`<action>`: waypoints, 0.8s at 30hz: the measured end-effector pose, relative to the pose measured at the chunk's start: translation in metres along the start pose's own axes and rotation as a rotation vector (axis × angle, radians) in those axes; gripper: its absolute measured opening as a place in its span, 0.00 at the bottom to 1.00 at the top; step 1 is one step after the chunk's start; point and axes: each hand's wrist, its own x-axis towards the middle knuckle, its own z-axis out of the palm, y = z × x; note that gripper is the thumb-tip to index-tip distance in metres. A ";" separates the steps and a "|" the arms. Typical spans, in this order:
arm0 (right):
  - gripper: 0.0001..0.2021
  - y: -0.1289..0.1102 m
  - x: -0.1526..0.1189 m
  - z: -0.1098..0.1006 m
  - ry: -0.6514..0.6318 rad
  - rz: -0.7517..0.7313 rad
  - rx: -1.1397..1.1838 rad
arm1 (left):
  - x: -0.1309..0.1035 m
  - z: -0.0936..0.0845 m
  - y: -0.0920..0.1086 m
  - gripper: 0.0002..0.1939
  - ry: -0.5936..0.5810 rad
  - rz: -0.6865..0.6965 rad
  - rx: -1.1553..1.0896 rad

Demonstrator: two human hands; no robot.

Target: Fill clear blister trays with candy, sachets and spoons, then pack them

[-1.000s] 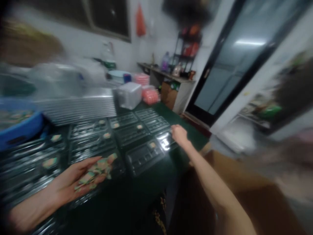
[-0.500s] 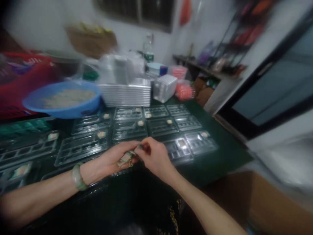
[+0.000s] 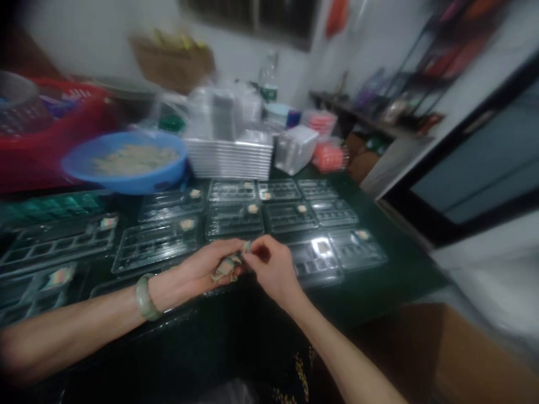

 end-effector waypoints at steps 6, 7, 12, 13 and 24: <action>0.06 -0.004 0.000 0.000 -0.049 0.072 0.198 | -0.001 -0.009 0.003 0.06 -0.082 -0.054 -0.086; 0.06 -0.005 0.000 0.000 -0.047 0.090 0.226 | -0.001 -0.010 0.004 0.06 -0.088 -0.051 -0.086; 0.08 -0.001 0.002 0.004 0.007 0.159 0.396 | -0.003 -0.011 0.004 0.06 -0.061 0.009 -0.045; 0.08 0.001 0.003 0.005 0.022 0.159 0.432 | -0.004 -0.010 0.004 0.06 -0.050 0.014 -0.043; 0.05 -0.004 -0.013 0.006 0.064 0.141 0.558 | -0.004 -0.006 0.006 0.06 0.067 0.094 -0.100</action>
